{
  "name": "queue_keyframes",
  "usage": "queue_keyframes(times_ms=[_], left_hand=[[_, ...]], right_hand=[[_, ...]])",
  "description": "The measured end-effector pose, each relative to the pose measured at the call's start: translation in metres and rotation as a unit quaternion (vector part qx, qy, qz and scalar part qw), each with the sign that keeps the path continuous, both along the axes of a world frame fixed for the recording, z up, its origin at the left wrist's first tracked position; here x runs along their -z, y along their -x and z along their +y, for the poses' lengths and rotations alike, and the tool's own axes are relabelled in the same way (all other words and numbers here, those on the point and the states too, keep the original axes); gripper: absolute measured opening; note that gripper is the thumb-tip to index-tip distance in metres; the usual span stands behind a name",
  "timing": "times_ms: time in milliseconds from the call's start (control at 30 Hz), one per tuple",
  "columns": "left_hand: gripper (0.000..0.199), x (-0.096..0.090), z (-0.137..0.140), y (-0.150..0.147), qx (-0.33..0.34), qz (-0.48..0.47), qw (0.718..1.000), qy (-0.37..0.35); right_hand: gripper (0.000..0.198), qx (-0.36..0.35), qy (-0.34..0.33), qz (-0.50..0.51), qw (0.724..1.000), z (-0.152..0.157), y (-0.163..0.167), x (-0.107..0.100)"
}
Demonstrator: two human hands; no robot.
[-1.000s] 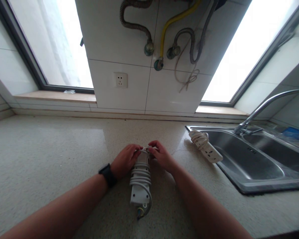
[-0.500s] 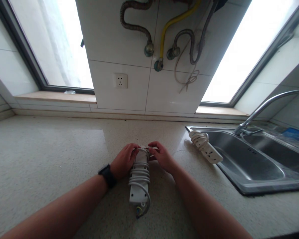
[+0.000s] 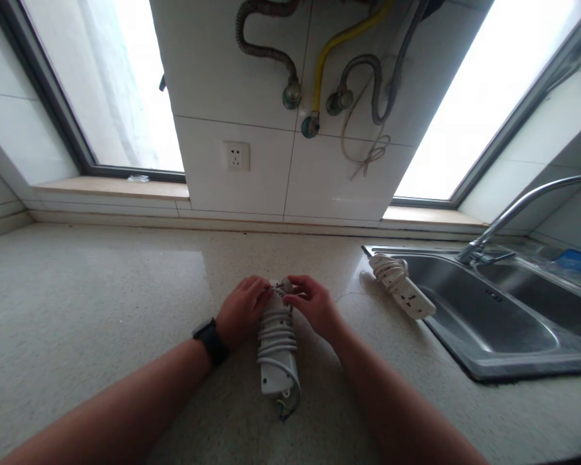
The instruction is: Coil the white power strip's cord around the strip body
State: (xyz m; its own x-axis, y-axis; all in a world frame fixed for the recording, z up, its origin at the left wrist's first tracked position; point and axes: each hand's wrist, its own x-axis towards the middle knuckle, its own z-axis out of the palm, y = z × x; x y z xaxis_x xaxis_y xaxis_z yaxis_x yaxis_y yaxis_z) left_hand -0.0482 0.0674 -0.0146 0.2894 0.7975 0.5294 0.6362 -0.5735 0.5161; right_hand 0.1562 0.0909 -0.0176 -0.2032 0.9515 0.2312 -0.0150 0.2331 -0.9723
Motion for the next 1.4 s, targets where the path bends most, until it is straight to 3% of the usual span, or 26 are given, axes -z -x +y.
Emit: queue_keyframes(times_ms=[67,233,367,533,733,900,967,1133,1400], left_hand=[[0.018,0.001,0.001,0.001,-0.005,0.000,1.000,-0.009],[0.018,0.000,-0.001,-0.001,0.011,-0.031,0.999,0.005],[0.025,-0.001,-0.006,-0.007,0.020,-0.104,0.992,0.075],[0.045,0.001,-0.012,-0.015,0.055,-0.134,0.983,0.116],[0.082,0.003,-0.018,-0.017,0.072,-0.110,0.985,0.116],[0.050,0.002,-0.016,-0.019,0.059,-0.130,0.984,0.108],[0.043,0.003,-0.014,-0.020,0.054,-0.147,0.982,0.106],[0.034,0.003,-0.012,-0.019,0.068,-0.194,0.971,0.125],[0.030,-0.005,-0.020,-0.023,0.034,-0.222,0.962,0.154]], right_hand=[[0.056,-0.008,-0.011,-0.013,1.000,0.000,0.001,0.002],[0.042,0.036,-0.097,-0.084,0.991,0.000,0.004,0.006],[0.034,0.094,-0.218,-0.200,0.951,-0.004,0.002,-0.001],[0.026,0.124,-0.311,-0.268,0.903,-0.006,0.002,-0.006],[0.021,0.133,-0.347,-0.273,0.887,-0.005,0.008,-0.007],[0.020,0.117,-0.393,-0.279,0.868,-0.008,0.011,-0.012],[0.020,0.111,-0.397,-0.279,0.868,-0.010,0.011,-0.015],[0.014,0.082,-0.331,-0.240,0.909,-0.015,0.008,-0.021],[0.016,0.084,-0.254,-0.214,0.940,-0.016,0.010,-0.021]])
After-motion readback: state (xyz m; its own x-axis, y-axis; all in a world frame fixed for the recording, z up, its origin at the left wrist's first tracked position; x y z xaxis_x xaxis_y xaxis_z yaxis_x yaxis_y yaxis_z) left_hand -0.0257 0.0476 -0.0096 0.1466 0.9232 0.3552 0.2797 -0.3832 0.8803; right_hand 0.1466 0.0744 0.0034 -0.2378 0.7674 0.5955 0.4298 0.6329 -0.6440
